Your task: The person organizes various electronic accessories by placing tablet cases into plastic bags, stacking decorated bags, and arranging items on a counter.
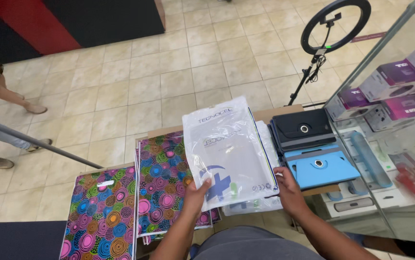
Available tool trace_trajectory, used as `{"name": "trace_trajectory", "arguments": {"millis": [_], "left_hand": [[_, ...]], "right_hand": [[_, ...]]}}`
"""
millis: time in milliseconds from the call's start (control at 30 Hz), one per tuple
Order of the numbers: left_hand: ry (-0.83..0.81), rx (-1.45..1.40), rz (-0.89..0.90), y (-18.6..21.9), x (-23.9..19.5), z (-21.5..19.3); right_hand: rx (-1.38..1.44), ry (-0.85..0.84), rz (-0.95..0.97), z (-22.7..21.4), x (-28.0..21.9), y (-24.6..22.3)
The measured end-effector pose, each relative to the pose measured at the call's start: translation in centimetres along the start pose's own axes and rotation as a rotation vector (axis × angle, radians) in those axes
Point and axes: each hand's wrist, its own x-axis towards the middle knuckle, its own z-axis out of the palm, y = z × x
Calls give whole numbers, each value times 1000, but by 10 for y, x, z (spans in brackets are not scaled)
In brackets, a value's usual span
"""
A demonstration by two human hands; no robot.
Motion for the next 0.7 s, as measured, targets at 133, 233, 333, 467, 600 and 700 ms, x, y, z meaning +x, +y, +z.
{"name": "trace_trajectory", "arguments": {"millis": [133,233,333,467,600,700], "left_hand": [[-31,247,68,-60,55,12],[-52,483,-23,-48,25,36],[-42,662,54,-66,23,37],[-50,906,-10,-45,1,49],[-199,1313,247,-75,20,43],[-239,1470,293,-93,32,43]], "right_hand": [[73,195,158,-29,6,18],[-564,61,242,-36,-5,2],[-949,-103,154,-66,3,68],[-1192,-201,360,-65,3,73],[-1291,-251,392,-63,6,95],[-1307,-303,380,-56,7,106]]}}
